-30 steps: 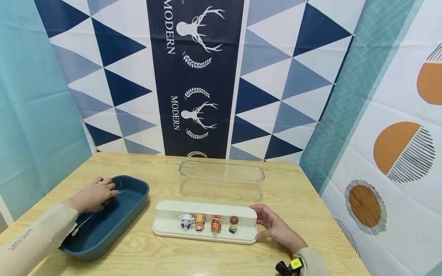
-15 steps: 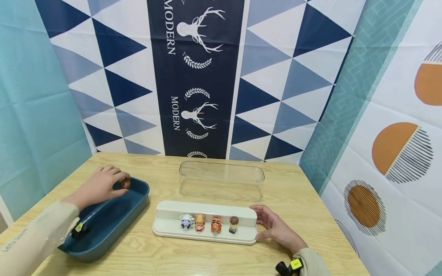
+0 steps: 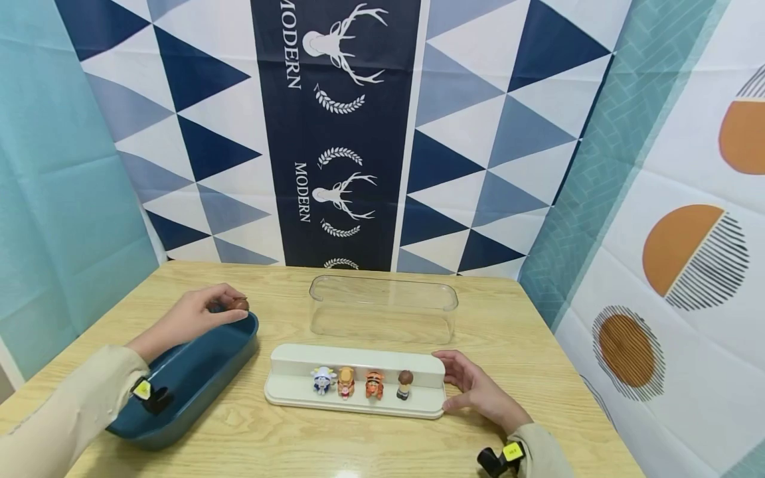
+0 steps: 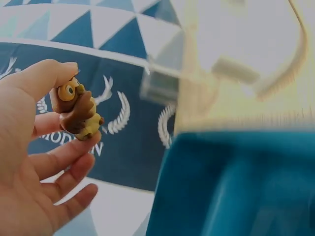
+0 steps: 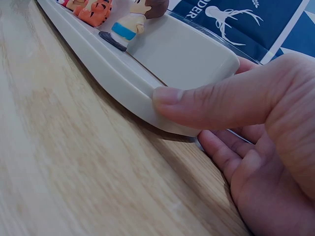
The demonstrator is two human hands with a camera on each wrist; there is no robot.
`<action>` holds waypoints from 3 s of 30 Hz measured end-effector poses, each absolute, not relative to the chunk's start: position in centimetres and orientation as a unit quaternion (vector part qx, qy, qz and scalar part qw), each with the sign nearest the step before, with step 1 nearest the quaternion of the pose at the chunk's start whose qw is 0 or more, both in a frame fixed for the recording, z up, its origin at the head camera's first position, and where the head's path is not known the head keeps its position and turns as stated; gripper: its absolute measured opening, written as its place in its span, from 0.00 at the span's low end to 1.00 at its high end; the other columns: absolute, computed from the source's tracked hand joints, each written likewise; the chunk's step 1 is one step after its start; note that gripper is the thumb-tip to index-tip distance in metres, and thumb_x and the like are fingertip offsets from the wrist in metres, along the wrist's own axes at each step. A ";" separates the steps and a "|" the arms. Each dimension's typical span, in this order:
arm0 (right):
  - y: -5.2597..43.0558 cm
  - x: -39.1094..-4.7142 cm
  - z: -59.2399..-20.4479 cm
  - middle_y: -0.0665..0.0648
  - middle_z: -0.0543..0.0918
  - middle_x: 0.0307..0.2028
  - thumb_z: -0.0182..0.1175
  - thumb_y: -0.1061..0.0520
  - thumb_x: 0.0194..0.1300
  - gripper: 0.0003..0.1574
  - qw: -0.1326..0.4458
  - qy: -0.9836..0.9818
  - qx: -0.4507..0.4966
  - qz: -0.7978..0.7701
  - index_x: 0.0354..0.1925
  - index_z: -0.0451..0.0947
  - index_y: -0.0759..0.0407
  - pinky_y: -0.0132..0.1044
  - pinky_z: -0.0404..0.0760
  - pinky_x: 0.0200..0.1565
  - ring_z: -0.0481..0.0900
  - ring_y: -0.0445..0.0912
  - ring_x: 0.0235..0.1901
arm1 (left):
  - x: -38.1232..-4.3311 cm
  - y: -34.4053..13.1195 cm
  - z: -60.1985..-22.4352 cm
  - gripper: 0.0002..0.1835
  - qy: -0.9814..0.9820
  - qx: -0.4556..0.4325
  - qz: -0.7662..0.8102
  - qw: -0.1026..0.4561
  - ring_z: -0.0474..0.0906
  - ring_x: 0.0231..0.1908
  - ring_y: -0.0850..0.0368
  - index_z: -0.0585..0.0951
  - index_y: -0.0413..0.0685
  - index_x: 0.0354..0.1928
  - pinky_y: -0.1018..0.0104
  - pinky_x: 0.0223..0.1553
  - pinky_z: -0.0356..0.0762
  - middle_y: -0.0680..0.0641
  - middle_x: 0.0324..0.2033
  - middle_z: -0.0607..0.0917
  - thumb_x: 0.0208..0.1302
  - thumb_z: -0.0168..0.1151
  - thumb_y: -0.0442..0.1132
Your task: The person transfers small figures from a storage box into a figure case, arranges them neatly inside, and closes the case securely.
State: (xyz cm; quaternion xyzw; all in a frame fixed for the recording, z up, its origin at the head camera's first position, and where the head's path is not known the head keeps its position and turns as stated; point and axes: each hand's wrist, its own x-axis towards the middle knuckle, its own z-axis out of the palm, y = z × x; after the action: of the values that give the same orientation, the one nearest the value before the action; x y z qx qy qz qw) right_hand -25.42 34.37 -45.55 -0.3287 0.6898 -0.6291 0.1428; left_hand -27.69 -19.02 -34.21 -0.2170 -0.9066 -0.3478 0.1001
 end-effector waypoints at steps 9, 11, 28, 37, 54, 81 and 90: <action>34.4 -25.5 -45.3 0.47 0.72 0.62 0.65 0.77 0.53 0.52 0.139 0.688 -0.334 -0.629 0.71 0.51 0.74 0.29 0.70 0.61 0.73 0.38 0.60 | -27.4 -17.2 -33.1 0.21 -0.829 -0.170 -0.532 -0.026 0.81 0.44 0.48 0.78 0.35 0.56 0.57 0.45 0.81 0.44 0.44 0.85 0.72 0.60 0.45; 34.4 -25.5 -45.3 0.47 0.72 0.62 0.65 0.77 0.53 0.52 0.141 0.686 -0.336 -0.630 0.71 0.51 0.73 0.29 0.70 0.60 0.73 0.38 0.60 | -27.3 -16.8 -33.0 0.20 -0.814 -0.161 -0.557 -0.047 0.80 0.41 0.51 0.78 0.34 0.55 0.63 0.42 0.81 0.47 0.41 0.84 0.72 0.60 0.44; 34.4 -25.4 -45.8 0.49 0.72 0.62 0.65 0.77 0.54 0.52 0.147 0.686 -0.334 -0.630 0.72 0.52 0.71 0.29 0.71 0.60 0.73 0.39 0.60 | -26.1 -13.8 -36.6 0.16 -0.722 -0.168 -0.637 -0.211 0.86 0.34 0.55 0.78 0.31 0.49 0.61 0.40 0.84 0.45 0.33 0.86 0.74 0.55 0.41; 34.3 -25.5 -45.7 0.49 0.72 0.62 0.65 0.77 0.53 0.51 0.140 0.691 -0.332 -0.627 0.71 0.53 0.71 0.29 0.71 0.60 0.73 0.39 0.59 | -25.5 -12.2 -39.1 0.18 -0.739 -0.168 -0.602 -0.253 0.85 0.31 0.58 0.79 0.27 0.49 0.64 0.37 0.84 0.44 0.32 0.87 0.71 0.58 0.40; 34.4 -25.6 -45.6 0.48 0.72 0.62 0.65 0.76 0.54 0.51 0.140 0.690 -0.339 -0.624 0.72 0.53 0.69 0.29 0.71 0.60 0.73 0.39 0.59 | -24.4 -10.3 -40.4 0.19 -0.803 -0.217 -0.522 -0.191 0.80 0.32 0.57 0.79 0.27 0.51 0.65 0.28 0.81 0.47 0.36 0.86 0.67 0.64 0.37; 34.5 -25.6 -46.0 0.49 0.72 0.61 0.65 0.77 0.53 0.51 0.136 0.687 -0.349 -0.623 0.71 0.53 0.69 0.28 0.71 0.60 0.73 0.38 0.59 | -23.3 -9.8 -40.2 0.12 -0.880 -0.291 -0.372 -0.055 0.76 0.28 0.62 0.84 0.39 0.46 0.67 0.27 0.73 0.52 0.32 0.84 0.71 0.61 0.40; 34.5 -25.7 -46.0 0.48 0.72 0.62 0.64 0.77 0.54 0.51 0.141 0.681 -0.349 -0.629 0.71 0.52 0.70 0.29 0.70 0.60 0.73 0.39 0.60 | -23.3 -9.3 -40.2 0.04 -0.896 -0.305 -0.322 0.030 0.76 0.27 0.67 0.84 0.44 0.38 0.69 0.28 0.75 0.56 0.27 0.83 0.67 0.65 0.38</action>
State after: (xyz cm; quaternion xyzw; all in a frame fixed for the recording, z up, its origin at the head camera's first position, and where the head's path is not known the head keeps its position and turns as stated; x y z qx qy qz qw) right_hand -25.65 34.48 -45.99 -0.3488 0.6807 -0.6285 0.1411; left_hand -23.28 -9.27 -40.23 -0.3053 -0.8956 -0.3220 0.0297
